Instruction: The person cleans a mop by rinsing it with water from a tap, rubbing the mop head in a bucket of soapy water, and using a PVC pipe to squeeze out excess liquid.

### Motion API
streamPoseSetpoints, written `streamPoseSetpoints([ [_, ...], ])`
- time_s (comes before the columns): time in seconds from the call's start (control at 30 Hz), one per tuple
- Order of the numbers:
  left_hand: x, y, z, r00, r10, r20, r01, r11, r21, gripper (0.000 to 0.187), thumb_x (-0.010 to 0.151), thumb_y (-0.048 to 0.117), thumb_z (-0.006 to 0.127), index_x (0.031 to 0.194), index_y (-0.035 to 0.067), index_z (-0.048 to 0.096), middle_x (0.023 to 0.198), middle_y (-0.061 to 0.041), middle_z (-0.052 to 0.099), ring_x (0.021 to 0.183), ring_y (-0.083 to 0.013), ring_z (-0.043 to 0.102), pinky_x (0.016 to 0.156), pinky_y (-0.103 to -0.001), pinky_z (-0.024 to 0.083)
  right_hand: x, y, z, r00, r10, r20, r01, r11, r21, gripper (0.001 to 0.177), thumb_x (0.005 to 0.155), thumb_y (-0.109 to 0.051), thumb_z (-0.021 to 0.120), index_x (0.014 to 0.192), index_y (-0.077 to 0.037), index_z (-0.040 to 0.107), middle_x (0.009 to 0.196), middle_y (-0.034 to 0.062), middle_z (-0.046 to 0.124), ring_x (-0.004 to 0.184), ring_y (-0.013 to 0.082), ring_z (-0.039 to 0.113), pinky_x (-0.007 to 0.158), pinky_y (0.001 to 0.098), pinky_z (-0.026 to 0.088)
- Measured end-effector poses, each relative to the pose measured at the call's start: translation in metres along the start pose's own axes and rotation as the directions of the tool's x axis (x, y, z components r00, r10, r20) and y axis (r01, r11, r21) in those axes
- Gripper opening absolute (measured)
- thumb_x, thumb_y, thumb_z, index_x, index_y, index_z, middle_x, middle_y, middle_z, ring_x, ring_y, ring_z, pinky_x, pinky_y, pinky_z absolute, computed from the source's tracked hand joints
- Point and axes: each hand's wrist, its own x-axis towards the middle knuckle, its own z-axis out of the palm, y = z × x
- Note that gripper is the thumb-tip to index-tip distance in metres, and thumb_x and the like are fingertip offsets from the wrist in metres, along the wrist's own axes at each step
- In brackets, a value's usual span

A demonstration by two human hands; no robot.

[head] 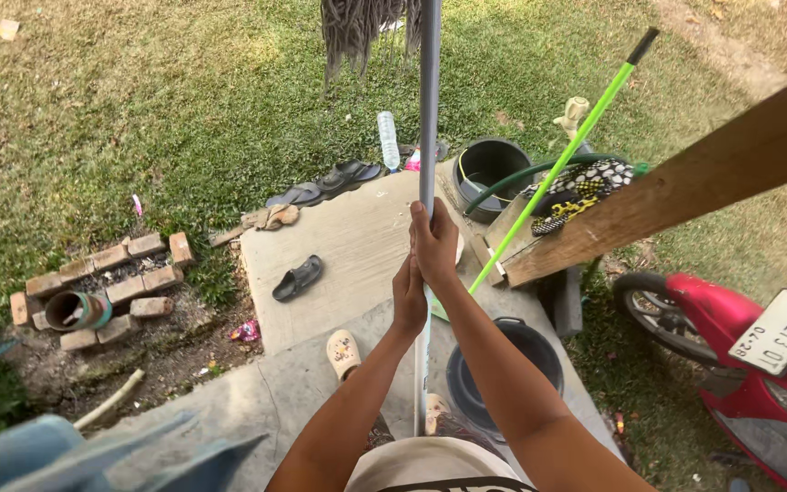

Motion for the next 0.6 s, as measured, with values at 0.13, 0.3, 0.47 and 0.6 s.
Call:
streamPoseSetpoints([
  [0.13,0.059,0.008,-0.043,0.994,-0.110,0.028,0.107,0.991,0.076,0.057,0.124,0.036,0.036,0.156,-0.005,0.059,0.139,-0.012,0.073,0.129,-0.0161,0.064,0.111,-0.033,0.050,0.050,0.014,0.042,0.999,-0.018,-0.034,0.020,0.998,0.055,0.038,0.116,-0.036,0.067,0.095,-0.008,0.054,0.066,-0.0037,0.050,0.053,0.0043,0.045,0.047,0.0262,0.036],
  [0.3,0.116,0.010,-0.089,0.979,-0.199,0.047,0.193,0.976,0.102,0.055,0.124,0.039,0.040,0.149,-0.004,0.065,0.124,-0.009,0.071,0.113,-0.0158,0.061,0.100,-0.033,0.050,0.093,0.025,0.086,0.995,0.008,-0.101,0.005,0.992,0.128,0.033,0.115,-0.035,0.066,0.096,-0.009,0.058,0.066,-0.0032,0.053,0.054,0.0042,0.048,0.049,0.0256,0.040],
  [0.47,0.172,0.008,-0.101,0.962,-0.232,0.147,0.224,0.972,0.068,0.053,0.124,0.042,0.042,0.136,-0.003,0.067,0.113,-0.004,0.068,0.103,-0.0126,0.057,0.094,-0.030,0.049,0.143,0.033,0.102,0.982,0.004,-0.191,0.022,0.991,0.135,0.033,0.114,-0.035,0.068,0.097,-0.009,0.059,0.067,-0.0039,0.051,0.055,0.0038,0.044,0.049,0.0251,0.037],
  [0.6,0.212,-0.003,-0.100,0.971,-0.212,0.114,0.196,0.971,0.137,0.051,0.123,0.040,0.041,0.132,-0.002,0.068,0.108,-0.003,0.068,0.099,-0.0124,0.058,0.089,-0.030,0.049,0.182,0.045,0.107,0.969,0.014,-0.247,0.030,0.984,0.175,0.034,0.116,-0.036,0.066,0.097,-0.009,0.057,0.068,-0.0037,0.052,0.055,0.0041,0.046,0.048,0.0252,0.038],
])
